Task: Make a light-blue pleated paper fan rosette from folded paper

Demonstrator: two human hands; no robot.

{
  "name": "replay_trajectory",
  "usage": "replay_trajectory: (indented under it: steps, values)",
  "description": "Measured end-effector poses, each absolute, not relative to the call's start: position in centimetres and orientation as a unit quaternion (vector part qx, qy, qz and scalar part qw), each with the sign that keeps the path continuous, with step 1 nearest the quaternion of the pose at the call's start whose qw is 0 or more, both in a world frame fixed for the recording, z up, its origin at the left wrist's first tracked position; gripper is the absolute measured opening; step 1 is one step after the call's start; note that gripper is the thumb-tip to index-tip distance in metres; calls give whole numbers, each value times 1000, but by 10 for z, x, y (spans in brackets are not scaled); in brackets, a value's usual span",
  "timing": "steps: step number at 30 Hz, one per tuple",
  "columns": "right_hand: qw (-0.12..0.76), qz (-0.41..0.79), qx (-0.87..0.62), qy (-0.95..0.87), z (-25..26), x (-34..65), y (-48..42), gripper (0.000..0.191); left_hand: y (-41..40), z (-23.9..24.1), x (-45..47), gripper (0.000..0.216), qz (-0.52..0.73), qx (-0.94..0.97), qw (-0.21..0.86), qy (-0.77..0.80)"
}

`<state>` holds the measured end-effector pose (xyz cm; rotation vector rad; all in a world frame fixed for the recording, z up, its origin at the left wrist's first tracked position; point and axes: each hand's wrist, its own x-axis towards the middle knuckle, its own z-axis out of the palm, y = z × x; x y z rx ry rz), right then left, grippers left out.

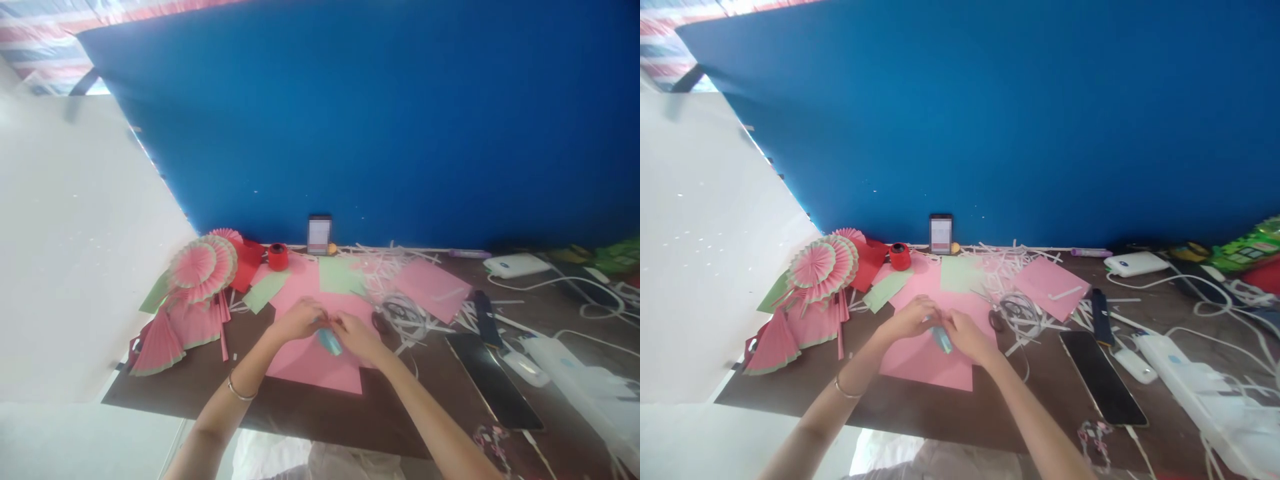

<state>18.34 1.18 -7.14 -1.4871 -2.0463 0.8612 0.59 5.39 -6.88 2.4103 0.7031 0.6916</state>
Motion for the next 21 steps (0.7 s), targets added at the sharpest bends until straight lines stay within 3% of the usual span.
replay_trajectory:
  steps: [5, 8, 14, 21]
  values:
    - [246, 412, -493, -726, -56, 181, 18, 23, 57, -60, 3, 19, 223, 900, 274, 257]
    - [255, 413, -497, -719, -51, 179, 17, 22, 62, -62, 2, 21, 218, 896, 291, 254]
    - [297, 215, -543, -756, -60, 178, 11, 19, 73, -70, -3, 17, 216, 850, 400, 268]
    - [290, -46, -379, -878, -85, 189, 10, 31, 85, -71, -5, 19, 183, 838, 464, 222]
